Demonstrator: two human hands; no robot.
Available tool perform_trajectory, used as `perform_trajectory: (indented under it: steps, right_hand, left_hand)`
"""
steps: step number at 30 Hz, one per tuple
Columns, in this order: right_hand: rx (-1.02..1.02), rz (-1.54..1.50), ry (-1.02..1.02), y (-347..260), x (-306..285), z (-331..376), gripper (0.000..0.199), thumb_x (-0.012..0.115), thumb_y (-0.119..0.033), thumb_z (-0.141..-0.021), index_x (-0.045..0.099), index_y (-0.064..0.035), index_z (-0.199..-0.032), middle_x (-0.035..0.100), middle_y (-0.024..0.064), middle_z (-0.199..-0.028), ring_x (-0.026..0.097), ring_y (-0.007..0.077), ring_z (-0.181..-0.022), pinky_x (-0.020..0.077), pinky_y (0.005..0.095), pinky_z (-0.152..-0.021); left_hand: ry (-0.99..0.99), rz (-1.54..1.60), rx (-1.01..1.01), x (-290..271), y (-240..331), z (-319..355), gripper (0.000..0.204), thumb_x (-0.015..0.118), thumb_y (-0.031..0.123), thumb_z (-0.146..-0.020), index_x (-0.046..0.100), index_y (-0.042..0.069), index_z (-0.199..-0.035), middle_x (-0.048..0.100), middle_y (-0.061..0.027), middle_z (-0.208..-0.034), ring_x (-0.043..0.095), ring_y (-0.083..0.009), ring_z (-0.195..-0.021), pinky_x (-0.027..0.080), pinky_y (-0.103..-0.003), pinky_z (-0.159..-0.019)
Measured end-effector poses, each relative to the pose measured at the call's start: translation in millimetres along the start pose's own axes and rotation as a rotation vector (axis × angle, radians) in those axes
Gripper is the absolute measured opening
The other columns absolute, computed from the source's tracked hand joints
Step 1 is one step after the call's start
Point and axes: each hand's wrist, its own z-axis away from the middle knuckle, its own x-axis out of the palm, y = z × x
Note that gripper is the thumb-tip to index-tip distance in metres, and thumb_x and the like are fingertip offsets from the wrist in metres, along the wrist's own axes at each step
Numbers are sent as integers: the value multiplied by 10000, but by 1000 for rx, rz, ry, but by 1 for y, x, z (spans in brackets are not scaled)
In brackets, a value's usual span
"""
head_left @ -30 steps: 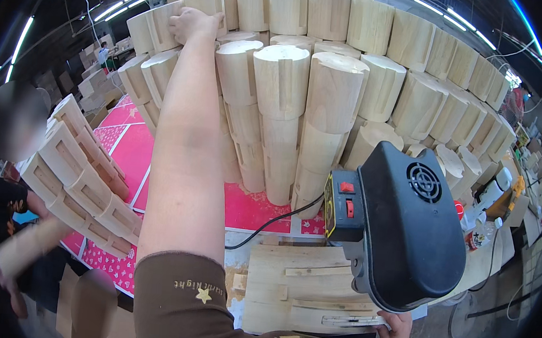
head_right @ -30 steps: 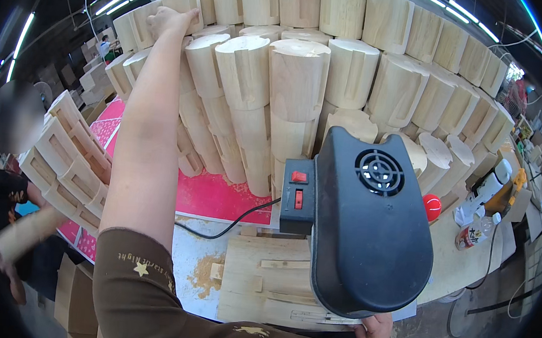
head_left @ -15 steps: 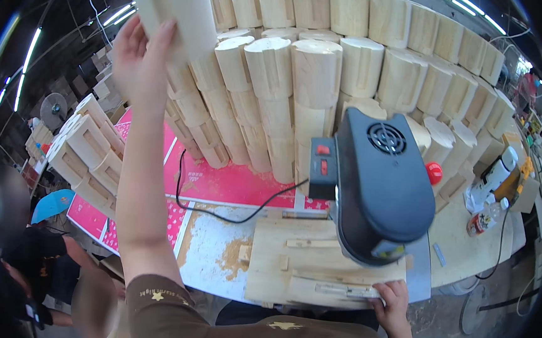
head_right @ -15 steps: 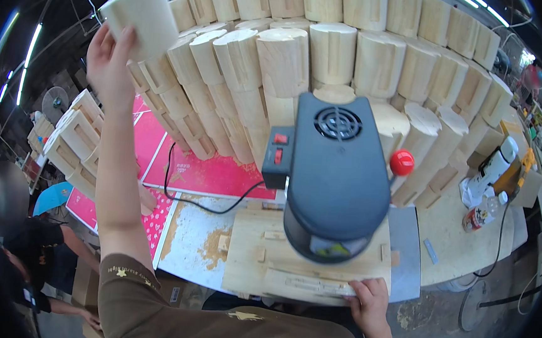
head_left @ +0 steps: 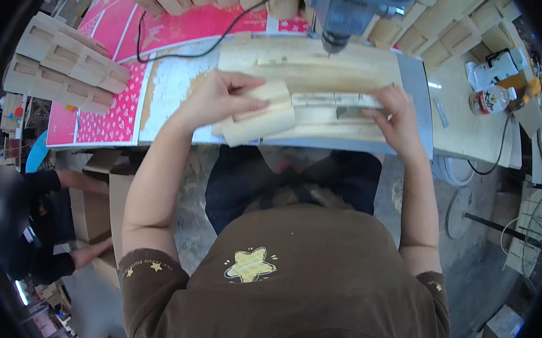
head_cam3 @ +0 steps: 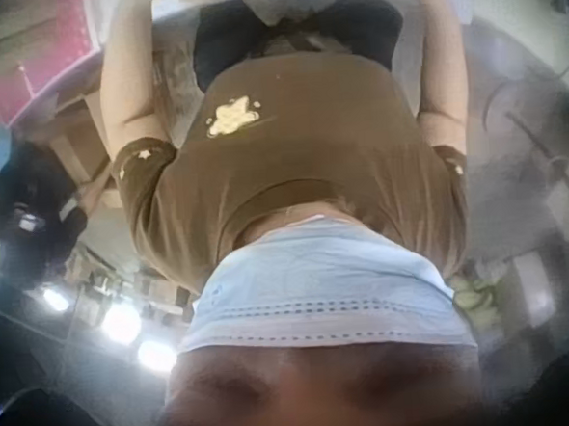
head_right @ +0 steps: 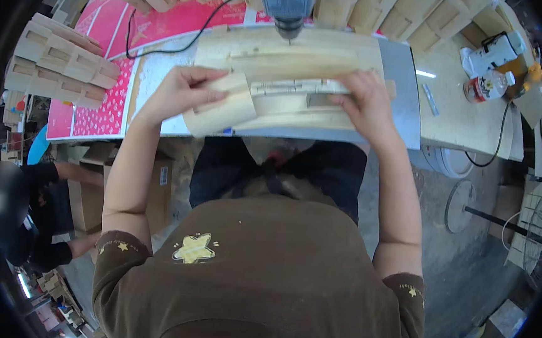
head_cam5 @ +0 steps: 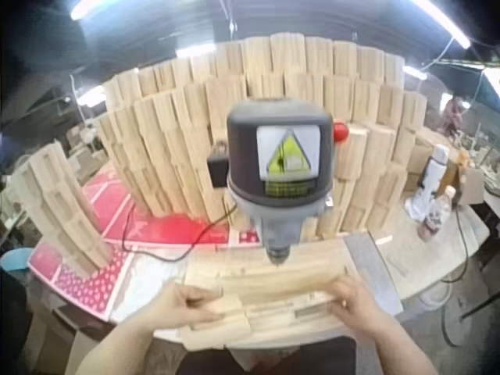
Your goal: Using a drill press to drill holes into cylindrical wood blocks.
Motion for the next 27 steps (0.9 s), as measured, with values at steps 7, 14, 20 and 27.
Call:
perform_trajectory:
  steps: [7,14,20,27]
  right_hand:
    - [7,-75,-15,7,-5,-1,268,694,-88,-727,600,-31,-972,591,82,-870,522,271,-880,415,347,-778]
    - [34,-67,-30,11,-8,-5,265,699,-73,-720,602,-33,-964,586,73,-855,522,260,-869,416,344,-777]
    - [36,-81,-26,13,-9,0,287,706,-58,-697,605,-37,-964,587,78,-862,531,267,-871,421,347,-776]
    - [-55,-25,12,-8,6,-9,276,707,-114,-694,615,-60,-948,599,70,-867,536,281,-864,439,364,-744]
  left_hand:
    - [-130,117,32,1,1,-21,509,798,238,-698,631,-41,-1090,670,-129,-940,620,-138,-835,471,-240,-770]
    - [-134,165,66,6,-9,-29,468,786,217,-710,641,-27,-1082,675,-112,-950,616,-130,-843,466,-240,-790]
    - [-259,111,34,2,2,-40,433,769,228,-733,650,-22,-1067,681,-98,-921,616,-121,-829,463,-234,-782]
    - [376,734,170,76,-7,-57,382,575,319,-898,641,-27,-1047,671,-92,-901,599,-118,-809,449,-251,-741]
